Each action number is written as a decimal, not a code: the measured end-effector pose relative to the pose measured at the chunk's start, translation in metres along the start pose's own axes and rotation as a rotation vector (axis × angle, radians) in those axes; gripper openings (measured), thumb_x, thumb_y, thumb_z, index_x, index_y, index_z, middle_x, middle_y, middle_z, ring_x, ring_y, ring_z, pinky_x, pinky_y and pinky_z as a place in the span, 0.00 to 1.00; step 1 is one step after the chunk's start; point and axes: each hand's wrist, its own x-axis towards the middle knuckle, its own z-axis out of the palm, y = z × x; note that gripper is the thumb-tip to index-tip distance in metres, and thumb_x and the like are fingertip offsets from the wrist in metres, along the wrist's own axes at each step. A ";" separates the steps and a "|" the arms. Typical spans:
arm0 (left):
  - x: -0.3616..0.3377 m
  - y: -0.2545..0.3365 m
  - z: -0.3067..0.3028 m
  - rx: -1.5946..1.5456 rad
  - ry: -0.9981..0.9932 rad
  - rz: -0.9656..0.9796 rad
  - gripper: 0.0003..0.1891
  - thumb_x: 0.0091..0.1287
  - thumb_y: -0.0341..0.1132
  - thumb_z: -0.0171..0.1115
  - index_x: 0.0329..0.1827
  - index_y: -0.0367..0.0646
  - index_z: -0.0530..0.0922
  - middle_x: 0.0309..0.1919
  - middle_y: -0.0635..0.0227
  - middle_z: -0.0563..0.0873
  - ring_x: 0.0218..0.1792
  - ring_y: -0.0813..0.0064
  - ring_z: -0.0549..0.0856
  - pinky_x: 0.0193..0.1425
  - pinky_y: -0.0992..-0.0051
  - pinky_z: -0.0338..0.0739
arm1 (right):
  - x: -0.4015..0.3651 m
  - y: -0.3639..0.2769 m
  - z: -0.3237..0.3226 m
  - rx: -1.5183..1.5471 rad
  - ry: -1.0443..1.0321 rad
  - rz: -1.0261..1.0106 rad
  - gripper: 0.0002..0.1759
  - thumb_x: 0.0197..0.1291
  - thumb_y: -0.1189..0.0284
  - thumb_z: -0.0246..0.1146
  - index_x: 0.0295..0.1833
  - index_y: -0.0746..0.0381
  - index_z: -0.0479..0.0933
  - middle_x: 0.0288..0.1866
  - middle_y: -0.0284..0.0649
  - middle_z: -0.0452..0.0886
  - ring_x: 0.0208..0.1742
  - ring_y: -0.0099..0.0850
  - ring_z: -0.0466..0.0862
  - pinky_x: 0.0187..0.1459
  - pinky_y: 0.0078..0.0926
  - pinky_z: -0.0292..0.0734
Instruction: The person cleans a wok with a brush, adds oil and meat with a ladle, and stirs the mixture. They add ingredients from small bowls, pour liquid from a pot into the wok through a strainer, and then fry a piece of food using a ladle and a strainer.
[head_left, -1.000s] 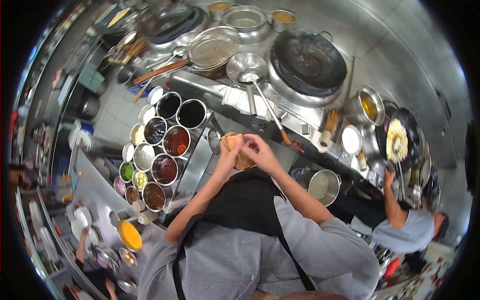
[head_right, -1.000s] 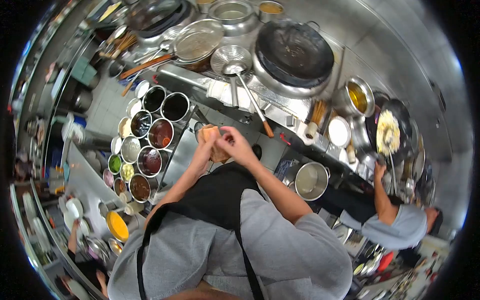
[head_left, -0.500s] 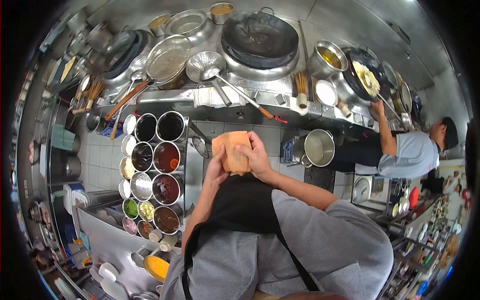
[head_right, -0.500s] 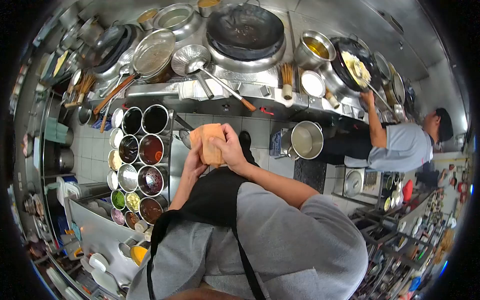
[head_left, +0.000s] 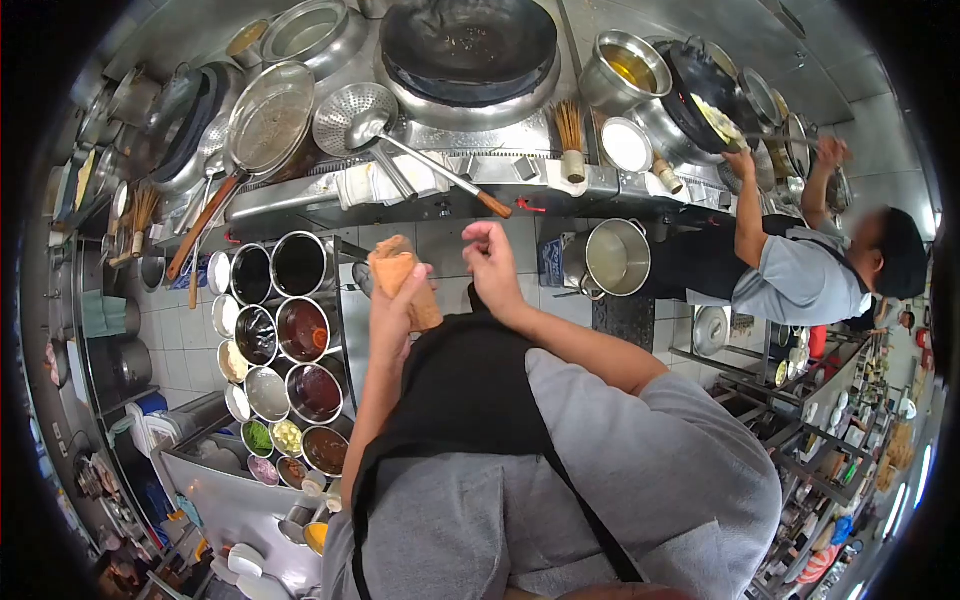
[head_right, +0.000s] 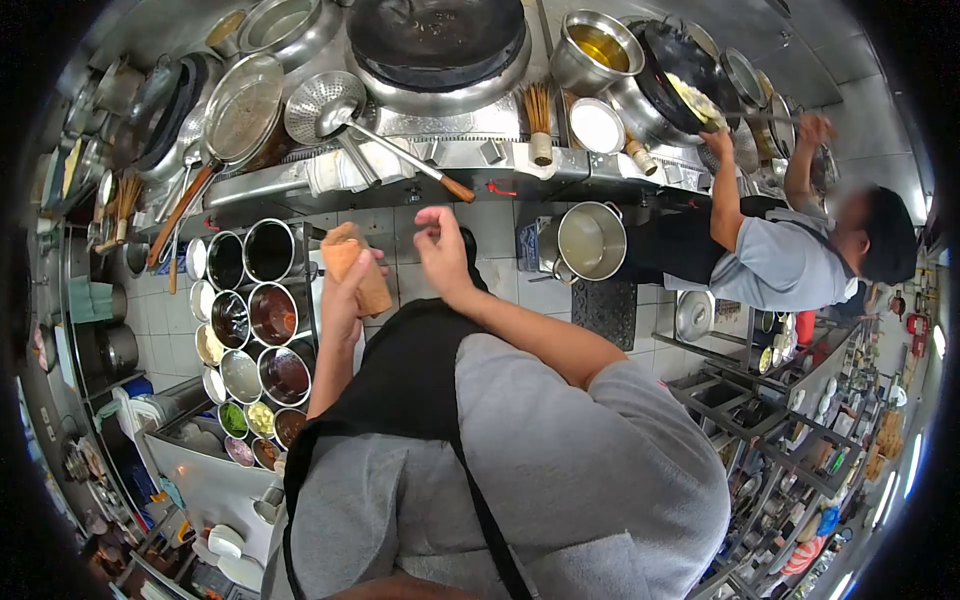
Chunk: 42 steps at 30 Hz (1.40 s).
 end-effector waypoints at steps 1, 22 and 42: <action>0.000 0.008 0.003 -0.021 0.009 0.017 0.21 0.70 0.36 0.69 0.62 0.40 0.73 0.45 0.64 0.87 0.42 0.73 0.86 0.48 0.71 0.81 | 0.017 0.003 -0.008 -0.027 0.040 0.023 0.15 0.62 0.83 0.59 0.54 0.61 0.73 0.49 0.34 0.78 0.44 0.21 0.76 0.42 0.22 0.76; 0.123 0.088 0.030 0.053 0.285 0.155 0.28 0.64 0.35 0.75 0.64 0.41 0.71 0.43 0.70 0.83 0.39 0.75 0.85 0.44 0.73 0.81 | 0.271 0.125 -0.212 -1.356 0.126 0.071 0.33 0.60 0.71 0.63 0.69 0.64 0.60 0.64 0.60 0.69 0.64 0.62 0.74 0.63 0.56 0.71; 0.206 0.277 -0.366 0.922 0.305 -0.364 0.33 0.55 0.43 0.75 0.63 0.40 0.78 0.43 0.65 0.86 0.42 0.75 0.85 0.48 0.73 0.79 | 0.099 0.130 -0.182 -1.397 0.168 -0.189 0.10 0.55 0.78 0.58 0.43 0.66 0.77 0.38 0.50 0.76 0.36 0.44 0.77 0.40 0.42 0.73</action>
